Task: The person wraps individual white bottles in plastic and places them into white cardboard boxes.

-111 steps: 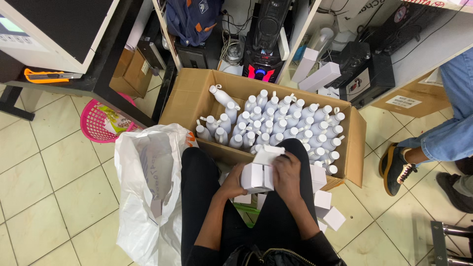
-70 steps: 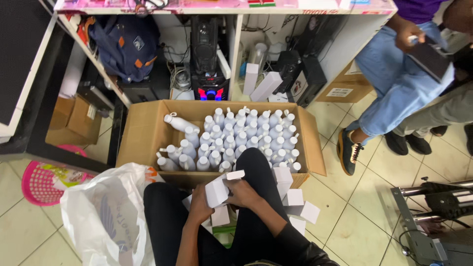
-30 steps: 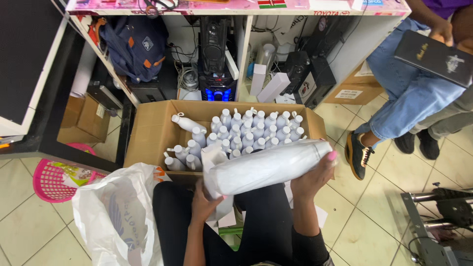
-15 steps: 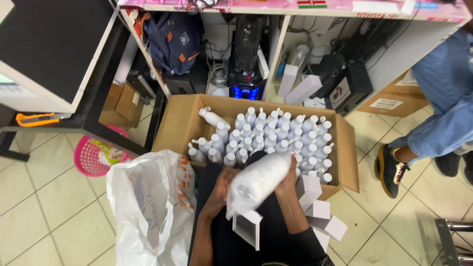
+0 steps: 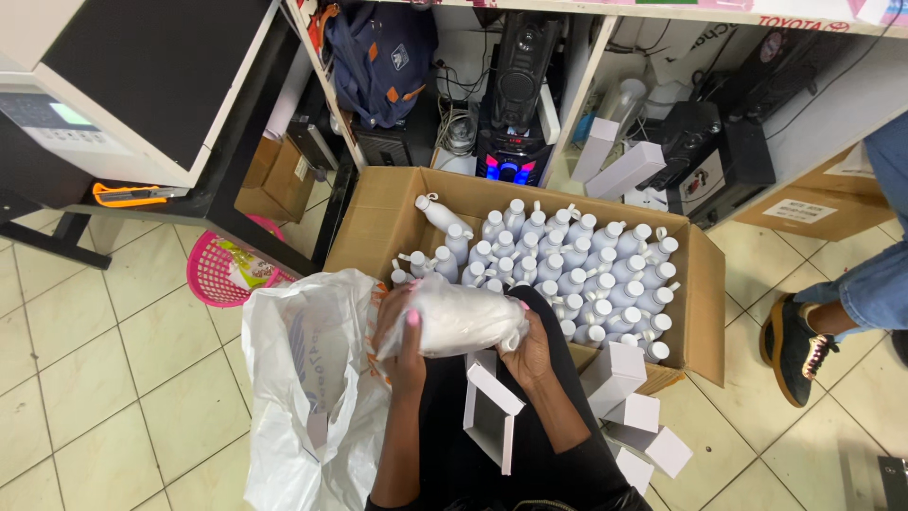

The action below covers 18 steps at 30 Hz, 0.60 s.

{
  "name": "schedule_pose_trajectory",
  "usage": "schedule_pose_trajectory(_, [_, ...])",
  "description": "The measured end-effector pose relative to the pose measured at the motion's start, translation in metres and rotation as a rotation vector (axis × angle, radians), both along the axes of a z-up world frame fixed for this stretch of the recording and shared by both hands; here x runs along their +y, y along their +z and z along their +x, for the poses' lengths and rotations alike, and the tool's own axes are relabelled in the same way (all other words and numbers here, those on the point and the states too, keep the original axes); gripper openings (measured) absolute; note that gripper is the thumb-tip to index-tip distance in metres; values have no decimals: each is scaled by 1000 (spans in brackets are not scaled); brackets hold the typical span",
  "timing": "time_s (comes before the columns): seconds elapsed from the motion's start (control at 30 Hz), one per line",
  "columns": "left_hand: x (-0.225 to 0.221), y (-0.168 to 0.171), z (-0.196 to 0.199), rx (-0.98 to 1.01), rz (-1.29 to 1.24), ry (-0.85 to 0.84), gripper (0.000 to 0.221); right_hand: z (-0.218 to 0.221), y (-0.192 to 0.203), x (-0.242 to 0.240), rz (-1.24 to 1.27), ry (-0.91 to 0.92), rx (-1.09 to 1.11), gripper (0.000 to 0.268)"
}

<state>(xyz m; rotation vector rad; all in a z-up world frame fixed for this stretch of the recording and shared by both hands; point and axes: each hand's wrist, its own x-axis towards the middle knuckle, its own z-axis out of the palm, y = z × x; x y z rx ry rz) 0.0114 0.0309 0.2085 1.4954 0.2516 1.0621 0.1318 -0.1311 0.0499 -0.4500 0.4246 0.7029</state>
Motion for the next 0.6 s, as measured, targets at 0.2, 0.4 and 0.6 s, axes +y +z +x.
schedule_pose_trajectory(0.2, [-29, 105, 6, 74, -9, -31, 40, 7, -16, -6, -68, 10, -63, 37])
schedule_pose_trajectory(0.4, [-43, 52, 12, -157, -166, 34, 35, -18, 45, 7, -124, 122, -26, 52])
schedule_pose_trajectory(0.6, [-37, 98, 14, -483, -333, -264, 42, -19, 37, 9, -69, 277, -21, 53])
